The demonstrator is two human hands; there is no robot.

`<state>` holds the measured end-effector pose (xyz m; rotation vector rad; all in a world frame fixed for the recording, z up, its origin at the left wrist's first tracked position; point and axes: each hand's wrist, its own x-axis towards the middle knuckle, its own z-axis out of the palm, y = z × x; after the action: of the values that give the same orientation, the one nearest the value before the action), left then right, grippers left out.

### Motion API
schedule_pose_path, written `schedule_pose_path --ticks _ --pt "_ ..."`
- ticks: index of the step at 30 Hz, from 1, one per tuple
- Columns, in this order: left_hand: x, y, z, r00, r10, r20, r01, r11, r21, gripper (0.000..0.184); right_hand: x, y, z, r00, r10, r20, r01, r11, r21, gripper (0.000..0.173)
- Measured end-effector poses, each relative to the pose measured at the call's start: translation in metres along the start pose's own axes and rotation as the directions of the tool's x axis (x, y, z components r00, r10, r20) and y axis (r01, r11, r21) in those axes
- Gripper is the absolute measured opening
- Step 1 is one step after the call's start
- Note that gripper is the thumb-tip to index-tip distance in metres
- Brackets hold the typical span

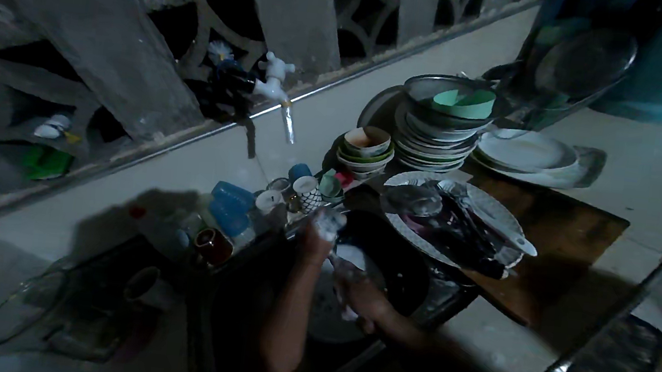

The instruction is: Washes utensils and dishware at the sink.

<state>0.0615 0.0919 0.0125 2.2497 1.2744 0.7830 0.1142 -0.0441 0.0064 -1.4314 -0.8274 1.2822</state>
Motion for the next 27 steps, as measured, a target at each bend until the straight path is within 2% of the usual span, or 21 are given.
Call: schedule_pose_path --ticks 2,3,4,6,7,8,9,10,12,13,15,16,18,23,26,27 --pt "0.008 -0.011 0.012 0.955 -0.097 -0.281 0.012 0.957 -0.289 0.039 -0.003 -0.003 0.005 0.998 0.05 -0.025 -0.048 0.995 0.084 0.039" --pt "0.012 -0.016 0.017 0.913 -0.197 -0.357 0.004 0.881 -0.474 0.04 -0.004 -0.004 0.006 0.997 0.062 -0.037 -0.058 0.992 0.111 0.038" --pt "0.016 -0.019 0.02 0.877 -0.319 -0.359 0.002 0.75 -0.661 0.039 -0.003 -0.002 0.005 0.996 0.067 -0.05 -0.06 0.99 0.125 0.038" --pt "0.022 -0.021 0.017 0.844 -0.493 -0.213 0.003 0.402 -0.916 0.025 0.003 0.006 0.002 0.996 0.016 -0.088 -0.01 0.997 0.07 0.042" --pt "0.023 -0.02 0.012 0.859 -0.499 -0.114 0.029 0.27 -0.962 0.014 0.008 0.012 -0.003 0.993 -0.065 -0.102 0.06 0.997 -0.051 0.045" --pt "0.019 -0.022 0.007 0.904 -0.427 -0.02 0.075 0.205 -0.976 0.018 0.012 0.017 -0.009 0.983 -0.157 -0.098 0.129 0.961 -0.244 0.045" --pt "0.015 -0.024 0.002 0.943 -0.329 0.057 0.146 0.252 -0.957 0.025 0.014 0.018 -0.017 0.973 -0.219 -0.075 0.162 0.875 -0.457 0.047" --pt "0.011 -0.023 -0.003 0.96 -0.248 0.133 0.222 0.379 -0.898 0.026 0.015 0.016 -0.022 0.966 -0.253 -0.047 0.17 0.764 -0.622 0.049" --pt "0.003 -0.014 -0.014 0.95 -0.142 0.277 0.296 0.692 -0.658 0.028 0.02 0.015 -0.03 0.941 -0.337 -0.018 0.2 0.597 -0.777 0.051" --pt "0.001 -0.009 -0.019 0.94 -0.129 0.316 0.284 0.809 -0.515 0.034 0.023 0.013 -0.035 0.939 -0.344 -0.001 0.212 0.579 -0.787 0.051" --pt "0.0 -0.005 -0.025 0.941 -0.086 0.326 0.2 0.921 -0.334 0.038 0.026 0.004 -0.046 0.958 -0.277 0.076 0.247 0.658 -0.711 0.057" --pt "0.001 -0.006 -0.024 0.951 -0.068 0.301 0.161 0.941 -0.298 0.037 0.027 0.001 -0.051 0.965 -0.243 0.102 0.25 0.728 -0.639 0.056" --pt "0.001 -0.007 -0.022 0.969 -0.051 0.241 0.121 0.951 -0.283 0.035 0.032 -0.001 -0.054 0.968 -0.232 0.097 0.247 0.802 -0.543 0.042" --pt "-0.002 -0.003 -0.004 0.98 -0.159 0.118 0.196 0.863 -0.466 0.034 0.04 -0.004 -0.051 0.981 -0.189 0.051 0.18 0.763 -0.621 0.041" --pt "-0.002 -0.007 0.012 0.967 -0.253 0.039 0.239 0.841 -0.485 0.032 0.048 0.003 -0.048 0.994 -0.104 -0.021 0.069 0.784 -0.616 0.046" --pt "-0.003 -0.009 0.015 0.959 -0.277 0.05 0.267 0.835 -0.482 0.034 0.053 0.01 -0.049 0.997 -0.074 -0.039 0.035 0.794 -0.607 0.049"
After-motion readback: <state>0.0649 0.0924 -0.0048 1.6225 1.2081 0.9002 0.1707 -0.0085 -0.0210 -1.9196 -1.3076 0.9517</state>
